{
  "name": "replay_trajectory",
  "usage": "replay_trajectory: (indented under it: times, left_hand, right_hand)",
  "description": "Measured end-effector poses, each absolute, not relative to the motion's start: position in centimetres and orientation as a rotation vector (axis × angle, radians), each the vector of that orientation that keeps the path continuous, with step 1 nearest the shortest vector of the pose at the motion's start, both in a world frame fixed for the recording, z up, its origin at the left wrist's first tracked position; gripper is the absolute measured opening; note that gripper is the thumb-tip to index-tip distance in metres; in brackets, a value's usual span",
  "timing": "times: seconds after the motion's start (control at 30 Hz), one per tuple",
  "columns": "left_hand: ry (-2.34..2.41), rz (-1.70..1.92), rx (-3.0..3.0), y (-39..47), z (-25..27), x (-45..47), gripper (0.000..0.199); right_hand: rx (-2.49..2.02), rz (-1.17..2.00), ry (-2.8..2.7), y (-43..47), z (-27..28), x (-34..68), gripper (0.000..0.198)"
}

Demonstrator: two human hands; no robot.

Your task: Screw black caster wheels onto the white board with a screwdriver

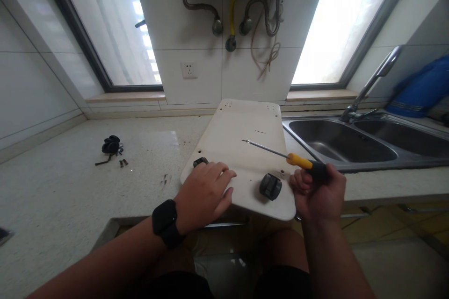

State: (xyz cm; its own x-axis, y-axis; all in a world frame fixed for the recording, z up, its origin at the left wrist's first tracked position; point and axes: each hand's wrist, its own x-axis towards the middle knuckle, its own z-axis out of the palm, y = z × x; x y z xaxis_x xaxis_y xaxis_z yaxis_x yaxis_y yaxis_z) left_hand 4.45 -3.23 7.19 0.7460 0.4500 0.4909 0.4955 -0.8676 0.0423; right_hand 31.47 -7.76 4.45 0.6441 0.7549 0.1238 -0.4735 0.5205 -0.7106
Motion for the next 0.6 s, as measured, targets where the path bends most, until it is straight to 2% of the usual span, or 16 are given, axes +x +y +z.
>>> replay_trajectory:
  times: [0.3, 0.5, 0.6]
  left_hand:
    - [-0.554, -0.547, -2.724, -2.8, 7.2, 4.6, 0.015]
    - [-0.675, -0.881, -2.94, -4.3, 6.1, 7.3, 0.044]
    - [-0.634, -0.918, -2.93, -4.9, 4.8, 8.6, 0.054]
  right_hand:
    - [-0.702, 0.81, -0.387, -7.2, 5.2, 31.7, 0.041]
    - [-0.682, 0.836, -0.358, -7.3, 5.8, 31.6, 0.036]
    - [-0.684, 0.856, -0.356, -7.5, 6.0, 31.6, 0.037]
